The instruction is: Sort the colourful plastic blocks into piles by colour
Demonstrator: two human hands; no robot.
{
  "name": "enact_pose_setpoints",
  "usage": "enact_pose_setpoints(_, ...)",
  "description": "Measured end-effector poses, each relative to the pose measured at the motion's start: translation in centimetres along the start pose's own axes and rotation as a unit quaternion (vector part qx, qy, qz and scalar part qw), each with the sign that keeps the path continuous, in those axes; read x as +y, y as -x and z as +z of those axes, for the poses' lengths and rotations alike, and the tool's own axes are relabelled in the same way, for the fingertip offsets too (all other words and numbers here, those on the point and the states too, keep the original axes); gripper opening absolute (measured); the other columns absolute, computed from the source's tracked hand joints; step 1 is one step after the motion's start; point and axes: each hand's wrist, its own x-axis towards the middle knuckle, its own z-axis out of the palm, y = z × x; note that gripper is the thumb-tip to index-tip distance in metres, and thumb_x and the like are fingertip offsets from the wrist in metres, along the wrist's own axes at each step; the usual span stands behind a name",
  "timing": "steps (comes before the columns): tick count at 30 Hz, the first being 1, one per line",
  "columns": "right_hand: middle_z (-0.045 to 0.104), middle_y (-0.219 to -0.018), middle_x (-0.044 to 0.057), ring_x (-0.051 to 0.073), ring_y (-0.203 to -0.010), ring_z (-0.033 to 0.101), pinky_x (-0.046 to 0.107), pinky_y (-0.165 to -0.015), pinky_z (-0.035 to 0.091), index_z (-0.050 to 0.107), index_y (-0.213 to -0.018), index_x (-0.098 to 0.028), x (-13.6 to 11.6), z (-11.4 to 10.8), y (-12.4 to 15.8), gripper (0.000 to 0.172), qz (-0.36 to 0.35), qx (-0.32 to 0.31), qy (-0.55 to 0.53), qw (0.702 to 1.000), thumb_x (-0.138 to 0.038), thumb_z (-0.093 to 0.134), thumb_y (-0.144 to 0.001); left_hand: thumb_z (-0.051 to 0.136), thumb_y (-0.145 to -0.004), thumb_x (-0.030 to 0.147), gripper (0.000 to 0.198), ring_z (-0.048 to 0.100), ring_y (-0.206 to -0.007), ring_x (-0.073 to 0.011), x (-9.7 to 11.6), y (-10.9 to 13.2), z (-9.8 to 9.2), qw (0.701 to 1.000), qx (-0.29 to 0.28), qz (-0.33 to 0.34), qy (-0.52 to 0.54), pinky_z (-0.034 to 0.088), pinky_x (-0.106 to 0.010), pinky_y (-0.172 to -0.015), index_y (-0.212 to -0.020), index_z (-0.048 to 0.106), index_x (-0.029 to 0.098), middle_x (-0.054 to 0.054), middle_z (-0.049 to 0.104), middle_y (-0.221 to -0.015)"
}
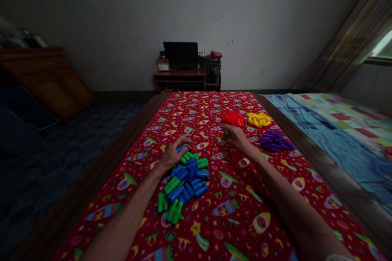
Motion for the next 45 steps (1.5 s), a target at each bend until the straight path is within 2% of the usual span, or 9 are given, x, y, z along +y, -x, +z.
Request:
enact_pose_setpoints(6,0.070,-0.106,0.015,0.025,-0.099,0.063,0.035,-0.086,0.047,0.065,-0.114,-0.013,2.2,-1.3,0.7,0.033,0.021,-0.027,0.056,0.998,-0.016,0.054,-0.083,0.050,-0.083,0.037,0.053,0.068,-0.084,-0.0198,-0.6,-0.3,-0.4,0.996,0.080,0.010,-0.024,0.054,-0.038,-0.084,-0.132,0.049,0.017,-0.009,0.070,-0.101)
enact_pose_setpoints(10,0.066,-0.114,0.017,0.026,-0.105,0.061,0.039,-0.089,0.047,0.060,-0.119,-0.013,-1.9,0.7,0.6,0.033,-0.089,-0.005,-0.024,0.996,-0.020,0.049,-0.090,0.048,-0.084,0.041,0.055,0.069,-0.082,-0.0204,-0.8,-0.3,-0.5,0.993,0.110,-0.005,-0.032,0.055,-0.038,-0.080,-0.133,0.046,0.017,-0.009,0.069,-0.104)
enact_pose_setpoints(14,0.058,-0.125,0.018,0.025,-0.114,0.056,0.038,-0.093,0.046,0.054,-0.124,-0.014,-7.8,4.3,0.2,0.034,-0.220,-0.050,-0.122,0.967,-0.027,0.047,-0.093,0.041,-0.089,0.046,0.055,0.068,-0.088,-0.0219,-0.6,-0.1,-0.4,0.995,0.096,-0.019,-0.019,0.053,-0.040,-0.085,-0.134,0.045,0.015,-0.011,0.068,-0.109)
enact_pose_setpoints(19,0.064,-0.109,0.012,0.022,-0.104,0.059,0.033,-0.090,0.046,0.060,-0.108,-0.016,-10.8,7.0,-0.4,0.020,-0.257,-0.116,-0.142,0.949,-0.022,0.050,-0.092,0.036,-0.092,0.047,0.057,0.066,-0.092,-0.0213,-0.4,0.1,-0.3,0.996,0.090,-0.021,0.013,0.052,-0.040,-0.087,-0.138,0.039,0.015,-0.012,0.065,-0.115)
enact_pose_setpoints(24,0.069,-0.099,0.008,0.019,-0.092,0.062,0.027,-0.080,0.046,0.062,-0.111,-0.016,-8.5,4.7,-0.6,0.027,-0.207,-0.081,-0.153,0.963,-0.013,0.051,-0.086,0.038,-0.091,0.048,0.055,0.067,-0.091,-0.0211,-0.5,0.1,-0.2,0.996,0.081,-0.021,-0.006,0.053,-0.039,-0.085,-0.136,0.042,0.016,-0.011,0.066,-0.114)
enact_pose_setpoints(30,0.068,-0.097,0.013,0.024,-0.093,0.060,0.033,-0.081,0.044,0.065,-0.105,-0.013,-1.9,-0.7,-0.4,0.028,-0.003,0.028,0.020,0.999,-0.011,0.045,-0.086,0.045,-0.087,0.047,0.052,0.068,-0.083,-0.0209,-0.9,-0.1,-0.2,0.997,0.083,-0.007,0.005,0.054,-0.040,-0.082,-0.127,0.051,0.014,-0.011,0.067,-0.107)
enact_pose_setpoints(36,0.069,-0.090,0.017,0.024,-0.085,0.062,0.030,-0.074,0.042,0.067,-0.092,-0.011,3.0,-2.4,1.3,0.020,0.160,-0.063,0.169,0.971,-0.021,0.050,-0.090,0.043,-0.087,0.044,0.046,0.068,-0.085,-0.0207,-0.5,-0.1,-0.3,0.997,0.074,-0.005,-0.021,0.053,-0.038,-0.083,-0.122,0.056,0.015,-0.010,0.068,-0.107)
enact_pose_setpoints(41,0.068,-0.093,0.017,0.026,-0.090,0.061,0.032,-0.078,0.040,0.067,-0.096,-0.011,1.3,-2.1,1.2,0.034,0.124,-0.001,0.166,0.978,-0.037,0.045,-0.095,0.044,-0.087,0.046,0.048,0.068,-0.083,-0.0210,-0.4,-0.1,-0.3,0.997,0.069,-0.006,-0.028,0.053,-0.038,-0.083,-0.122,0.056,0.015,-0.009,0.070,-0.102)
enact_pose_setpoints(45,0.067,-0.090,0.013,0.020,-0.082,0.059,0.029,-0.075,0.040,0.064,-0.101,-0.011,-3.3,-0.2,0.7,0.028,-0.031,0.000,0.047,0.998,-0.027,0.042,-0.096,0.045,-0.086,0.047,0.049,0.068,-0.082,-0.0207,-0.8,-0.3,-0.4,0.997,0.070,-0.001,-0.018,0.053,-0.037,-0.081,-0.121,0.057,0.015,-0.009,0.070,-0.101)
